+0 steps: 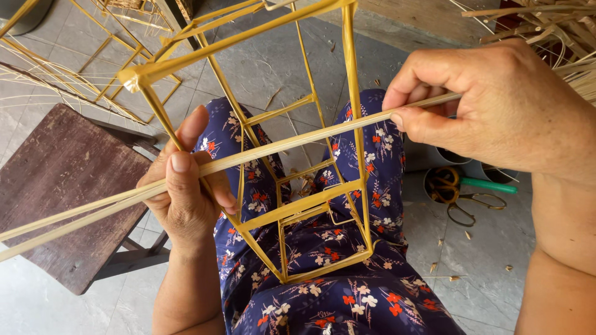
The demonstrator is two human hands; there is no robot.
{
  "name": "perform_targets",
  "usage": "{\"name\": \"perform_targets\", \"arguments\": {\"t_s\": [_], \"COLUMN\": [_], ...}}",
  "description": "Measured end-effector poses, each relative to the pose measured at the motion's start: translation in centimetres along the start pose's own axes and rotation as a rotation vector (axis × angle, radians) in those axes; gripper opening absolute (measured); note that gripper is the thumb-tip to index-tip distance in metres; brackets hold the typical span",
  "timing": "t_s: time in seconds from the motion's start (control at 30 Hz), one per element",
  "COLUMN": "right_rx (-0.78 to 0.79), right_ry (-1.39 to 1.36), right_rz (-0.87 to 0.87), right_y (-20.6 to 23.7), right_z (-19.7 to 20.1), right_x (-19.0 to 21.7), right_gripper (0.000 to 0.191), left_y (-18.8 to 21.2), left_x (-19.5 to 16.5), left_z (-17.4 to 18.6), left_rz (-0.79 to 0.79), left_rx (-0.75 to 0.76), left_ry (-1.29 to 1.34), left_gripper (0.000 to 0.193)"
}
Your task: The person sits on the floor and weaves thin bamboo strips into a rectangular frame. They use shears to trim the strips and a knife to sharpen and shape the ends, then insert the prepared strips into the frame.
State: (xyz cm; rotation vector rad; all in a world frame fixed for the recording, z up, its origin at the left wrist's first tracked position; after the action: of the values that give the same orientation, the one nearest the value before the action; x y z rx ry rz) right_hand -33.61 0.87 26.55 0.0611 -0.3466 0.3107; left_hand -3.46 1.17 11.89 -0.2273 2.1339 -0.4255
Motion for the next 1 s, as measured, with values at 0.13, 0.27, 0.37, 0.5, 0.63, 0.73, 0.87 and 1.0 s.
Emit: {"name": "perform_targets", "arguments": {"t_s": [0.13,0.27,0.37,0.5,0.63,0.73,0.87,1.0], "right_rx": [-0.041,-0.04,-0.032,-0.025,-0.035,-0.106,-0.117,-0.157], "right_ry": [0.025,0.024,0.016,-0.001,0.037,-0.075,-0.181,-0.086], "right_rz": [0.038,0.058,0.062,0.057,0.032,0.096,0.063,-0.008], "right_y": [0.0,-0.1,-0.2,-0.4,-0.3,-0.2,-1.8,-3.4], "right_z": [-0.1,-0.2,-0.1,-0.1,-0.3,0.2,1.3,1.6], "right_x": [0.0,0.0,0.0,-0.2,-1.0,-2.1,-5.7,-8.3], "right_gripper": [0.011,0.01,0.01,0.009,0.009,0.007,0.01,0.013], "left_y": [0.0,0.0,-0.2,-0.4,-0.8,-1.4,-2.9,-5.6], "left_x": [0.1,0.2,0.3,0.3,0.1,0.2,1.6,5.3], "left_z": [0.1,0.2,0.1,-0.1,-0.7,-1.6,-1.8,-0.6], "left_rz": [-0.006,0.002,-0.016,-0.005,0.019,-0.006,-0.008,0.055], "left_rx": [0.002,-0.003,0.007,0.005,0.001,0.08,0.145,0.122], "left_ry": [0.023,0.026,0.03,0.04,0.058,0.048,-0.149,-0.147], "left_gripper": [0.044,0.045,0.042,0.044,0.049,0.055,0.052,0.038]}}
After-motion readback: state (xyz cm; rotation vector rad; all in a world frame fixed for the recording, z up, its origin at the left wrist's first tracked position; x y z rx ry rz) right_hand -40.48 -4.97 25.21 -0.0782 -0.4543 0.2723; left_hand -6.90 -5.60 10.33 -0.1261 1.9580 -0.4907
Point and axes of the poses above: each hand's wrist, its own y-axis away from the middle knuckle, its own z-axis out of the back of the hand, x = y × z, the point moved 4 cm from there along -y, towards the middle knuckle, and after that the axes turned 5 degrees about y, right-handed, at the moved point
